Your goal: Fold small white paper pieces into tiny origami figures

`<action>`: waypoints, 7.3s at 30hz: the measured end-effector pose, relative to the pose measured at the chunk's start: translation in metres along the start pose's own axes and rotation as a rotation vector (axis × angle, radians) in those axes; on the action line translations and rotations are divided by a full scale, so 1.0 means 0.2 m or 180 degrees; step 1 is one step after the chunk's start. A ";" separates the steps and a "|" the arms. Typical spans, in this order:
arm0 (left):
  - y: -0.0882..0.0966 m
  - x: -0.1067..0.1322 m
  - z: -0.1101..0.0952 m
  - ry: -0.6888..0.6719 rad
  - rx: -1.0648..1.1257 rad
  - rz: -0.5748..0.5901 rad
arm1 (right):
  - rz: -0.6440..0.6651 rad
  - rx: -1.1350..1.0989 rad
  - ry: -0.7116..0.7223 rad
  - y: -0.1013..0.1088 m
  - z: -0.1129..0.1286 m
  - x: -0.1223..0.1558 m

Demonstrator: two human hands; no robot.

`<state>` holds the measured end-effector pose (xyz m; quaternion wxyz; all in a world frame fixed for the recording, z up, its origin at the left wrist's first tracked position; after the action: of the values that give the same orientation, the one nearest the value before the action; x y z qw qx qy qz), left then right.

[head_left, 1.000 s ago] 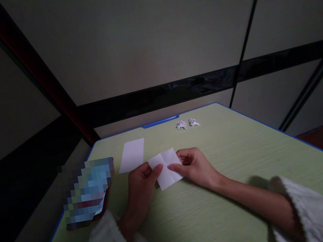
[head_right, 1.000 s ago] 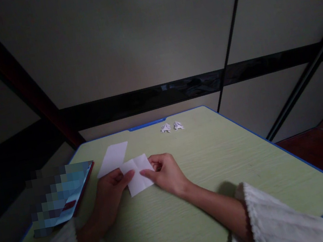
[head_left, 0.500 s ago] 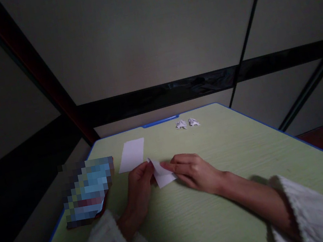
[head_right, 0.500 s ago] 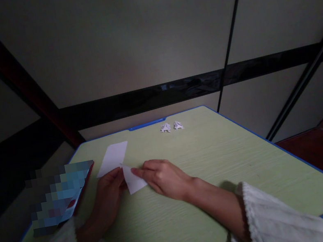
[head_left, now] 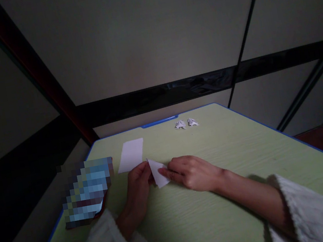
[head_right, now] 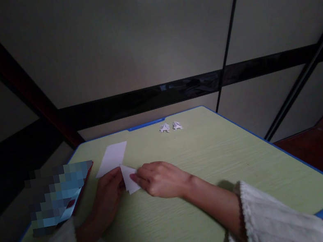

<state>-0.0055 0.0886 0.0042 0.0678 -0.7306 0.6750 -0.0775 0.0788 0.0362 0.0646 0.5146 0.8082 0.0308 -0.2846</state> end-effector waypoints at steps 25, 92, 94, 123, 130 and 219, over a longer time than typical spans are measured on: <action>-0.03 0.01 -0.02 -0.0067 0.0096 0.0233 | -0.0234 0.0018 -0.0005 0.01 -0.01 0.01; -0.11 0.04 -0.10 -0.0588 -0.1056 0.0621 | 0.0636 -0.5058 -0.2751 -0.35 -0.15 0.12; -0.12 0.04 -0.11 -0.0699 -0.1110 0.0647 | 0.0627 -0.5034 -0.2746 -0.35 -0.15 0.12; -0.09 0.05 -0.16 -0.1103 -0.2342 0.0196 | 0.0437 -0.4630 -0.2540 -0.32 -0.15 0.10; -0.04 0.03 -0.14 -0.0929 -0.2141 0.0011 | 0.0713 -0.5416 -0.2587 -0.36 -0.08 0.08; -0.22 0.11 0.12 0.0678 -0.0977 0.1704 | -0.0849 -0.5025 -0.2817 -0.23 -0.28 0.13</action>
<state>0.0433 0.0706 -0.0094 -0.0962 -0.5167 0.8502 -0.0302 0.1095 0.0992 0.0314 0.8455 0.0284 0.1095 -0.5219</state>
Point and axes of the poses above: each hand's wrist, its own x-axis away from the middle knuckle, its own y-axis out of the back of the hand, z = x × y, the point moved 9 cm from there along -x, towards the middle knuckle, and after that the axes turned 1 degree about z, right-handed, at the moved point
